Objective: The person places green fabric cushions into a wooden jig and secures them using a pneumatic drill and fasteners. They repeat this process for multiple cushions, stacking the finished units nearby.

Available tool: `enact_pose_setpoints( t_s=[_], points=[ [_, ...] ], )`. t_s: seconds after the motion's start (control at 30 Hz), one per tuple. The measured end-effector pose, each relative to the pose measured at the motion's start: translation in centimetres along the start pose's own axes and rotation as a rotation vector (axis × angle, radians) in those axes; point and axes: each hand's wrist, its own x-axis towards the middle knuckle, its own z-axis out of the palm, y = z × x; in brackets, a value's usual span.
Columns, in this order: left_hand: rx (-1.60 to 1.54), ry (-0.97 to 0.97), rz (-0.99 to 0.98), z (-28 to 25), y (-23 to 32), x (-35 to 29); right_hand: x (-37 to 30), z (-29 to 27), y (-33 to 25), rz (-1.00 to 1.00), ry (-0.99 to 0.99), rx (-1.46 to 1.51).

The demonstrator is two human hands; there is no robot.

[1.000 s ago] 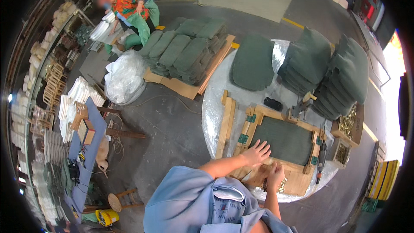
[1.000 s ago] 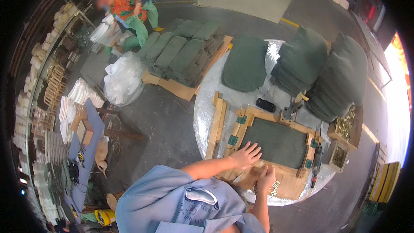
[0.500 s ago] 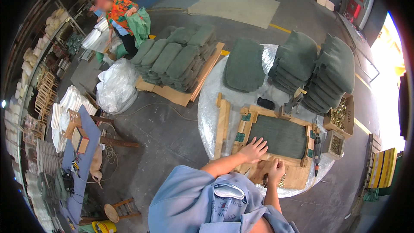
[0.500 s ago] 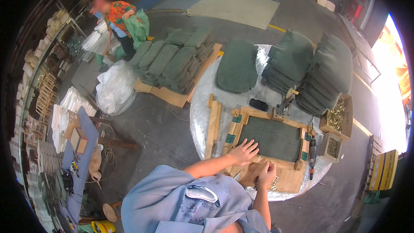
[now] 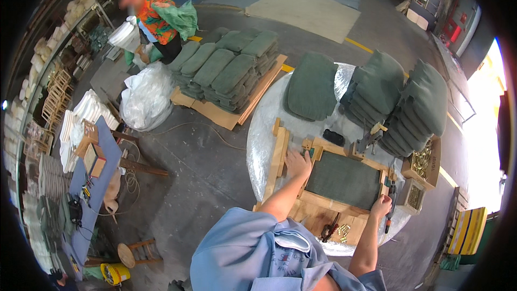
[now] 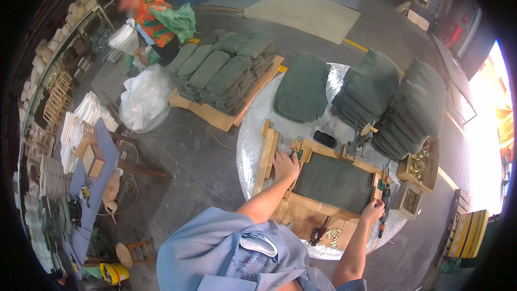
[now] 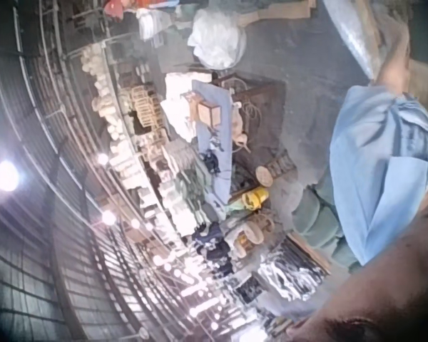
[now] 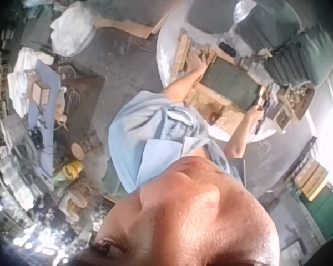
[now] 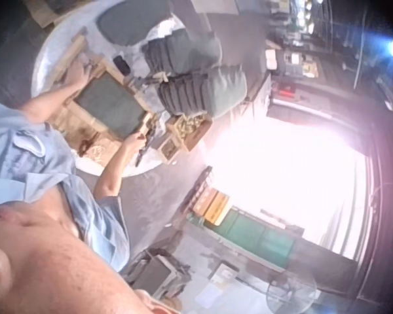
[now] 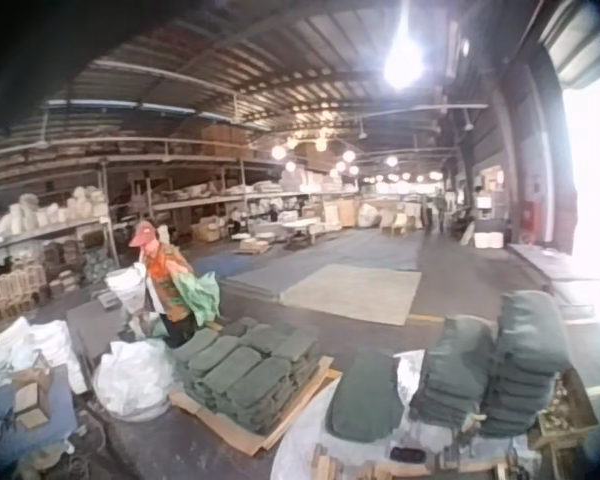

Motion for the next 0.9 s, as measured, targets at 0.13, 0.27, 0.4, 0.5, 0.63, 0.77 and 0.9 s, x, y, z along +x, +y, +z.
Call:
enact_pose_setpoints(
  t_s=[0.13,0.27,0.4,0.5,0.63,0.77,0.9],
  points=[
    [0.113,-0.045,-0.081,1.1,0.2,0.4,1.8,1.9,-2.5,0.365,-0.106,-0.399],
    [0.141,-0.108,0.003,0.3,1.6,0.1,2.6,4.2,-1.6,0.296,-0.012,-0.516],
    [0.289,0.095,-0.123,2.8,2.3,-0.9,3.7,4.4,-2.5,0.414,-0.322,-0.426],
    [0.273,-0.207,-0.221,0.7,4.5,-0.1,3.4,4.1,-1.6,0.373,-0.308,-0.447],
    [0.416,0.005,-0.108,1.6,4.2,-1.0,3.3,3.3,-2.2,0.365,-0.348,-0.458],
    [0.459,0.098,-0.087,2.2,4.9,-1.1,3.5,3.0,-2.7,0.37,-0.391,-0.452],
    [0.436,0.052,-0.103,1.8,4.7,-1.3,3.2,2.8,-3.1,0.361,-0.364,-0.475]
  ],
)
